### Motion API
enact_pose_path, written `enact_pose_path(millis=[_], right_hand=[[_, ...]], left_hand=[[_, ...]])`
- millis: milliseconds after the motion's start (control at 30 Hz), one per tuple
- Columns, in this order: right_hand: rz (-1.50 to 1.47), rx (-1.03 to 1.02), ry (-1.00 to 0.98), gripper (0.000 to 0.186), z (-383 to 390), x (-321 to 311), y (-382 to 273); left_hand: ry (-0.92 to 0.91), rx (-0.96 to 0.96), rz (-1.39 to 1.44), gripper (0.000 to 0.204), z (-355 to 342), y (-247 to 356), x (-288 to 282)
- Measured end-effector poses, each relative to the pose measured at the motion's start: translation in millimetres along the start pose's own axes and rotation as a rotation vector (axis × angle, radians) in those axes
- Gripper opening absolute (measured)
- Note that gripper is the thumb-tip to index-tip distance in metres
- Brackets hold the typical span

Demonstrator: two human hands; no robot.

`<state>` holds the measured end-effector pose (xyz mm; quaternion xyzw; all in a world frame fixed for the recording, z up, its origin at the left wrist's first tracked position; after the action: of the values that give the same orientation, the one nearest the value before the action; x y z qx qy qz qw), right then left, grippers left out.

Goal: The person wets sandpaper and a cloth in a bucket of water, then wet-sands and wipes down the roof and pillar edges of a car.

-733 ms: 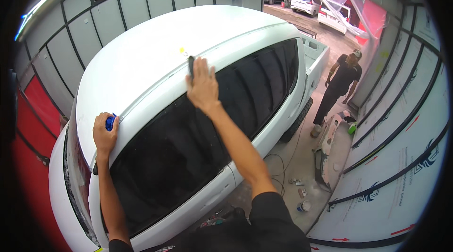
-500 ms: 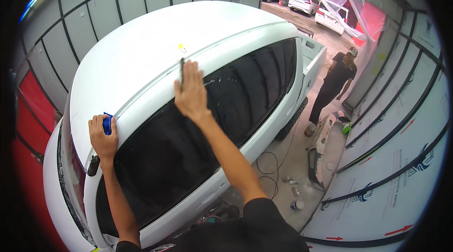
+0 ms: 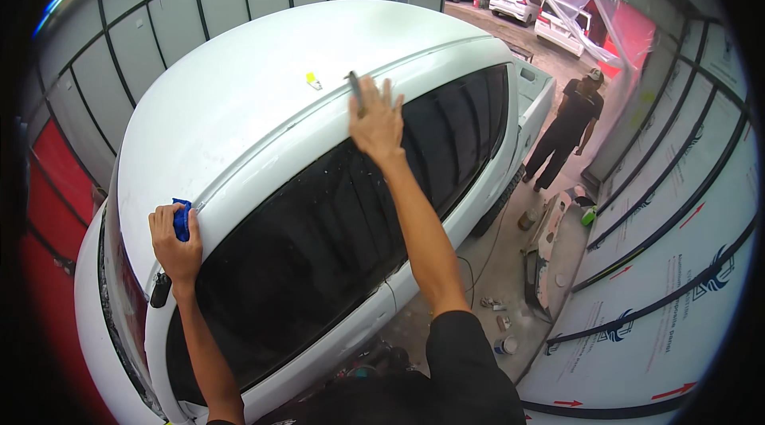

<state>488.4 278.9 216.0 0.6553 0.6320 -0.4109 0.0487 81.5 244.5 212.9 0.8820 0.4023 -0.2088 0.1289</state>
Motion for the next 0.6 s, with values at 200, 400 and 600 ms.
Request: enact_pose_path(millis=[200, 400, 600], right_hand=[[-0.248, -0.134, 0.021, 0.061, 73, 32, -70], [-0.035, 0.129, 0.024, 0.062, -14, 12, 7], [0.025, -0.154, 0.063, 0.062, 20, 21, -22]], left_hand=[[0.01, -0.019, -0.038, 0.015, 4, -10, -11], [0.004, -0.04, 0.017, 0.015, -4, 9, 1], [0.026, -0.025, -0.01, 0.014, -2, 2, -6]])
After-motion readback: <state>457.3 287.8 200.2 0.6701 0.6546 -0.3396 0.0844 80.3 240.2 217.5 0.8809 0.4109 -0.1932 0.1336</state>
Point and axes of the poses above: each hand's wrist, its own z-axis away from the middle knuckle, its own x-axis out of the palm, y = z × x, the point moved 1 cm from there along -z, towards the middle knuckle, and after that the axes turned 9 degrees about x, right-handed, at the moved point
